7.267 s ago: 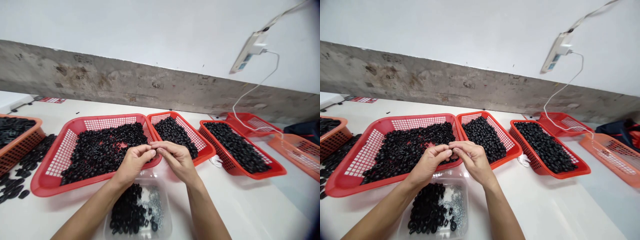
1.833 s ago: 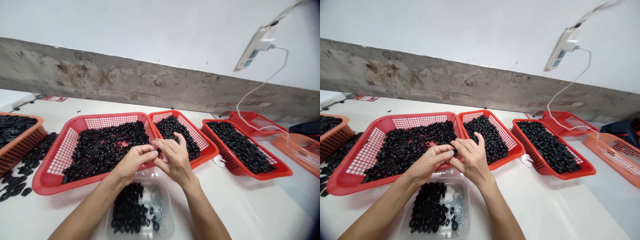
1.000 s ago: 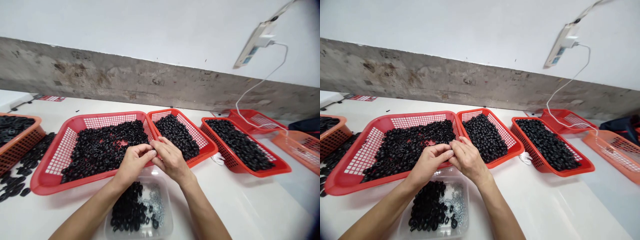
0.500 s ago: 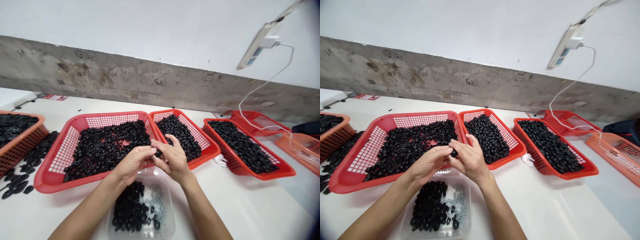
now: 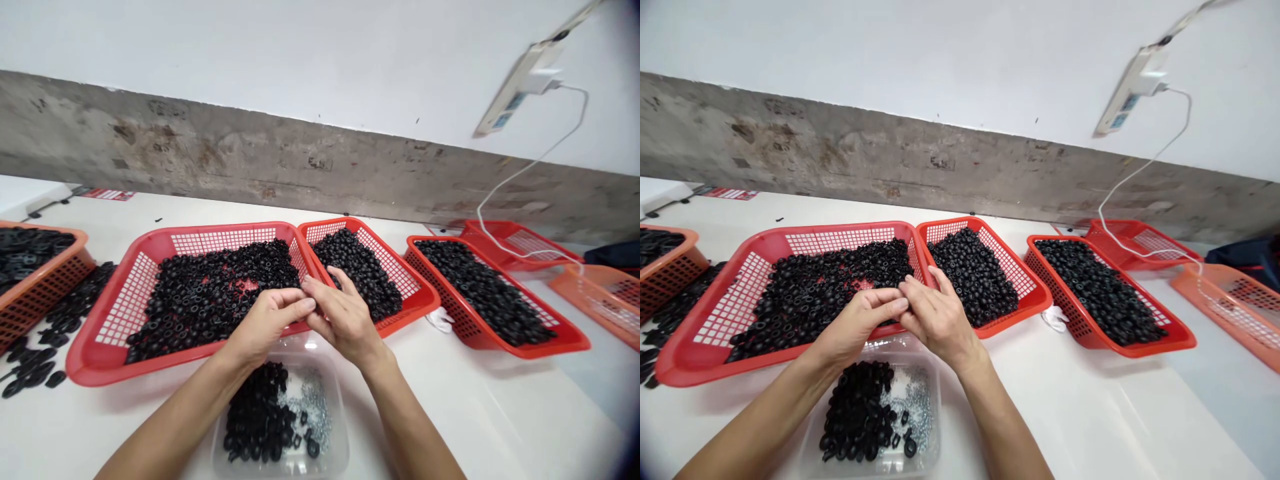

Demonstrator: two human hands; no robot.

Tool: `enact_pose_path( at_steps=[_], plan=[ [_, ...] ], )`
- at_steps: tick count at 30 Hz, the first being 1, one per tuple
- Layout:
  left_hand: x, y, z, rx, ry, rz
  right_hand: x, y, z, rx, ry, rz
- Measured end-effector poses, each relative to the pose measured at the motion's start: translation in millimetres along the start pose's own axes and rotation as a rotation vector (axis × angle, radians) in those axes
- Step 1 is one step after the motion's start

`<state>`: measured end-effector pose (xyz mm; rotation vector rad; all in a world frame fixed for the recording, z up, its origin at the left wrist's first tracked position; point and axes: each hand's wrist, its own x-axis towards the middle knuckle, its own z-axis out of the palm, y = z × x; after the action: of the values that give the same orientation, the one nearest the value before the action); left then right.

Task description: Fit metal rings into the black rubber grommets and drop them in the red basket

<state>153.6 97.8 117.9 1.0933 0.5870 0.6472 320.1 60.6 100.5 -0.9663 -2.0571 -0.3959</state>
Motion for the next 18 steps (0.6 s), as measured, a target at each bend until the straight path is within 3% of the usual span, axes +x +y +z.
enact_pose_path(
  at_steps=[5, 13, 18],
  plan=[
    [0.7, 0.5, 2.4, 0.070, 0.021, 0.089, -0.5, 1.0, 4.2, -0.003, 0.011, -0.018],
    [2.3, -2.0, 4.4, 0.004, 0.070, 0.094, 1.7, -0.4, 0.7, 0.150, -0.037, 0.159],
    [1.6, -0.5, 3.0, 0.076, 0.147, 0.132, 3.6, -2.8, -0.8, 0.162, -0.025, 0.198]
  ],
)
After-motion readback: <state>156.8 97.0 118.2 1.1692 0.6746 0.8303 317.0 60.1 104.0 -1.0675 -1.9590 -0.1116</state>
